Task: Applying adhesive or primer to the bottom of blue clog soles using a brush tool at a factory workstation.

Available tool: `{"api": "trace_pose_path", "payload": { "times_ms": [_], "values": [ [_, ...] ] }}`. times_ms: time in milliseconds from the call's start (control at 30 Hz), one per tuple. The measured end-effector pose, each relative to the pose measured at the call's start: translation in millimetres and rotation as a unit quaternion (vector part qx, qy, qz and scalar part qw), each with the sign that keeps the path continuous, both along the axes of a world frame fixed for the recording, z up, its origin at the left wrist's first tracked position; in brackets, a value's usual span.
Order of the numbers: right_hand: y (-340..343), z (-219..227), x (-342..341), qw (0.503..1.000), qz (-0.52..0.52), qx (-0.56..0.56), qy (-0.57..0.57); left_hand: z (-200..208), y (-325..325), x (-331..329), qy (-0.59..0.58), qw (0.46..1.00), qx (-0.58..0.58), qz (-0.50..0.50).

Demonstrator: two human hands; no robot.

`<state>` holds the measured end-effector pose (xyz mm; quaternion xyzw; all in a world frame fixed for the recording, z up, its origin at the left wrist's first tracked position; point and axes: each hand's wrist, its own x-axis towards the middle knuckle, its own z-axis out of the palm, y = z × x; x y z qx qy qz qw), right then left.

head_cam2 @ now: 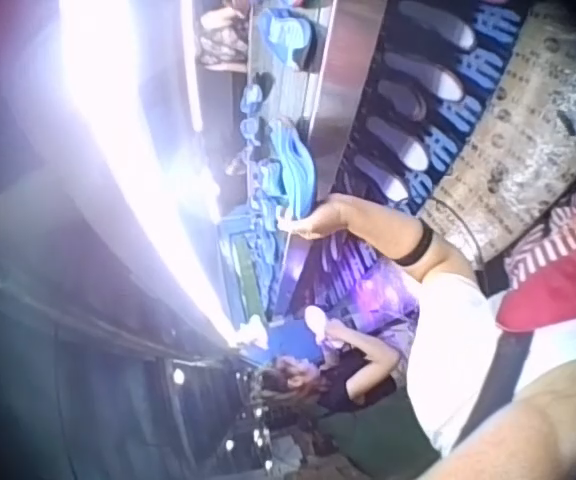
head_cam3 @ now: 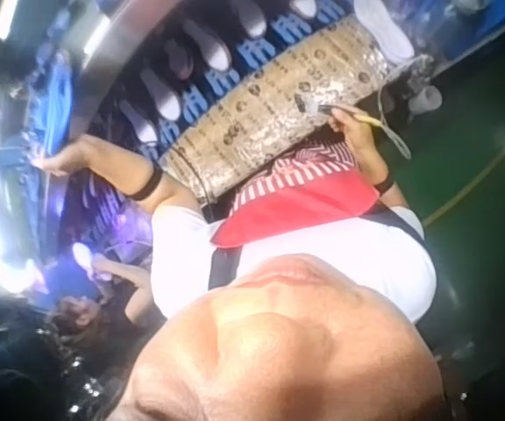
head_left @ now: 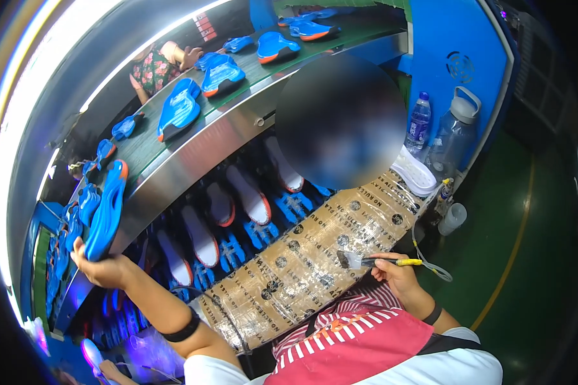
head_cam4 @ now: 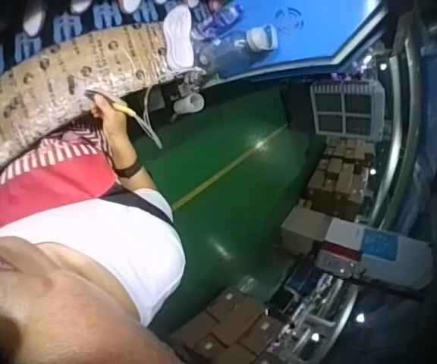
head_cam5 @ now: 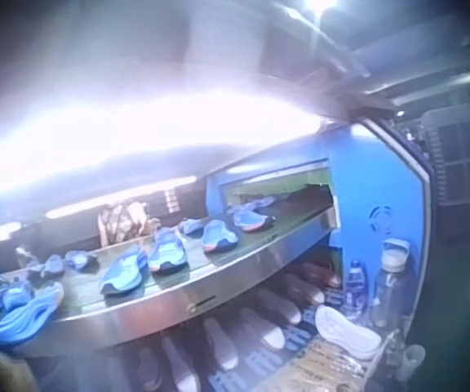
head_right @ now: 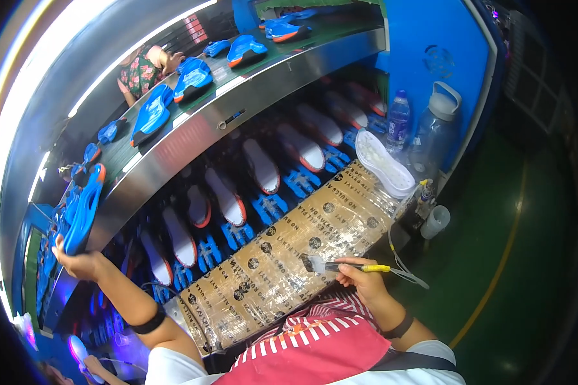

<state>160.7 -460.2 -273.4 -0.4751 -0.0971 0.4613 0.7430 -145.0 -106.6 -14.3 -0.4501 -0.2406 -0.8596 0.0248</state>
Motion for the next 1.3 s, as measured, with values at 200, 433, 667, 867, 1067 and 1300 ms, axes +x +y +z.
{"api": "trace_pose_path", "payload": {
  "times_ms": [200,433,667,867,1067,1300],
  "values": [
    [4,8,-4,0.999,-0.011,0.034,0.007,-27,-44,13,-0.256,0.73,-0.177,-0.608],
    [1,3,-6,0.999,0.014,0.049,-0.012,-77,-37,35,-0.132,0.408,-0.118,-0.896],
    [6,11,1,0.997,-0.002,0.057,-0.052,-164,-121,71,-0.159,0.427,-0.284,-0.844],
    [35,62,1,0.98,0.06,0.117,-0.15,-223,-164,78,-0.155,0.35,-0.397,-0.834],
    [77,121,-27,0.817,0.075,0.152,-0.551,-258,-197,91,-0.14,0.289,-0.476,-0.818],
    [93,102,-51,0.69,0.019,0.179,-0.702,-282,-213,87,-0.106,0.305,-0.539,-0.778]
  ]
}}
